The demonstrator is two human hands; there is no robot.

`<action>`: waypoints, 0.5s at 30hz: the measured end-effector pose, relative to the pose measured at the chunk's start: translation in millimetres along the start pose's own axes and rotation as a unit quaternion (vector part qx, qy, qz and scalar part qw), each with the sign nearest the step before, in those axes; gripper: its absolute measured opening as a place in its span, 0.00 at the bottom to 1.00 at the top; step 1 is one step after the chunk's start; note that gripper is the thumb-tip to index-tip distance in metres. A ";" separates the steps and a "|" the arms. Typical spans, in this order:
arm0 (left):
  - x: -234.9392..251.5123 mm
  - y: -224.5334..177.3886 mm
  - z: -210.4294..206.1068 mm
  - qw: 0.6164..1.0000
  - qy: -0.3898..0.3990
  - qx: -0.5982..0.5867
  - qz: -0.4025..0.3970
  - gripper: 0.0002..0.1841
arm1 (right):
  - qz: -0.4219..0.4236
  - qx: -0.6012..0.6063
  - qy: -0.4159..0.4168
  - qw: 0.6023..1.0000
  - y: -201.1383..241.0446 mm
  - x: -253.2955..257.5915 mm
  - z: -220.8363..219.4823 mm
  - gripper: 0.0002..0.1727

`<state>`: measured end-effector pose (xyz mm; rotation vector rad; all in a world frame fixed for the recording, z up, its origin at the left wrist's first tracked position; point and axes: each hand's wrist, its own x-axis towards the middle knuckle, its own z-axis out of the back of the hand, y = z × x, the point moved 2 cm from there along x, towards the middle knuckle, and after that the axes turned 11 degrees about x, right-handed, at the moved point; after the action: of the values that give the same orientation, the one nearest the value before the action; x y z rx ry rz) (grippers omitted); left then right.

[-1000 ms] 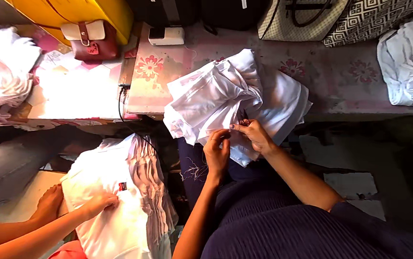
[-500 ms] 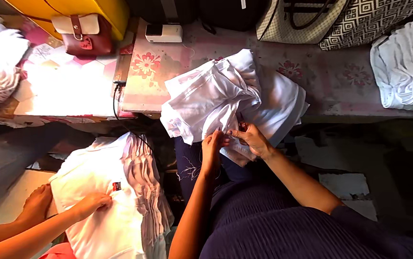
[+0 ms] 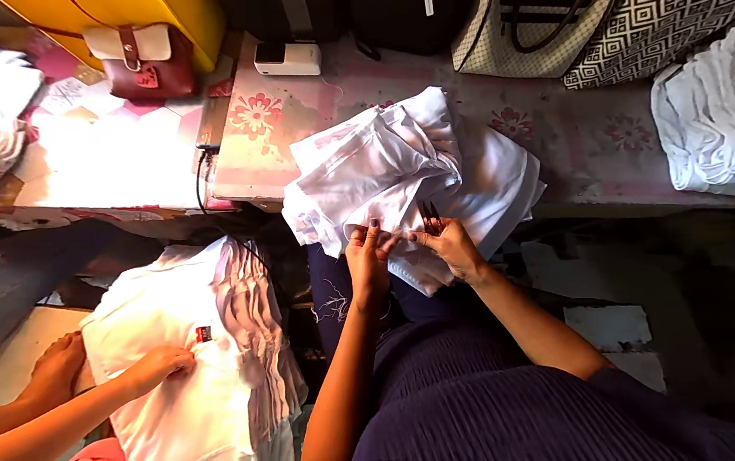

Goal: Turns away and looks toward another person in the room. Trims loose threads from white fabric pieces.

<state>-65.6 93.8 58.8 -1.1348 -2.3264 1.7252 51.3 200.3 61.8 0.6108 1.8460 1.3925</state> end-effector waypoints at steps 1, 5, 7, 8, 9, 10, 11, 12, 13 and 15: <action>-3.8 -1.0 -0.4 1.000 0.021 0.003 0.010 0.13 | 0.000 -0.006 0.000 1.000 0.9 -0.6 0.8 0.12; -6.4 -2.8 0.3 0.999 0.019 0.033 -0.015 0.32 | -0.021 0.024 0.001 0.999 2.0 -2.0 -0.3 0.13; -6.4 -2.2 -1.7 0.999 0.039 0.035 -0.013 0.30 | -0.049 0.041 0.010 0.998 3.5 0.1 -3.9 0.15; -7.3 -1.5 -2.7 0.998 0.047 0.030 -0.010 0.29 | -0.060 0.059 0.011 0.996 4.1 1.6 -6.4 0.15; -7.9 -0.4 -2.7 0.998 0.048 0.029 -0.009 0.28 | -0.064 0.082 0.006 0.995 4.4 3.1 -9.1 0.14; -7.9 0.7 -0.9 0.999 0.039 0.033 -0.009 0.28 | -0.063 0.100 -0.003 0.993 4.6 4.3 -11.6 0.13; -7.5 2.1 3.3 0.998 0.022 0.047 -0.018 0.27 | -0.061 0.109 -0.009 0.992 4.8 4.9 -13.1 0.11; -7.7 3.9 9.2 0.996 -0.002 0.078 -0.043 0.25 | -0.060 0.113 -0.009 0.992 5.2 4.7 -13.8 0.10; -9.3 5.4 15.8 0.988 -0.027 0.122 -0.091 0.21 | -0.059 0.112 -0.005 0.992 6.0 3.9 -14.0 0.10; -17.5 3.9 21.9 0.950 -0.056 0.218 -0.218 0.13 | -0.055 0.094 0.007 0.994 6.8 3.0 -13.6 0.11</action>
<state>-60.1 66.6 53.8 -0.4231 -1.8992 2.0051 38.4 196.4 69.4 0.5838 2.0055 1.1641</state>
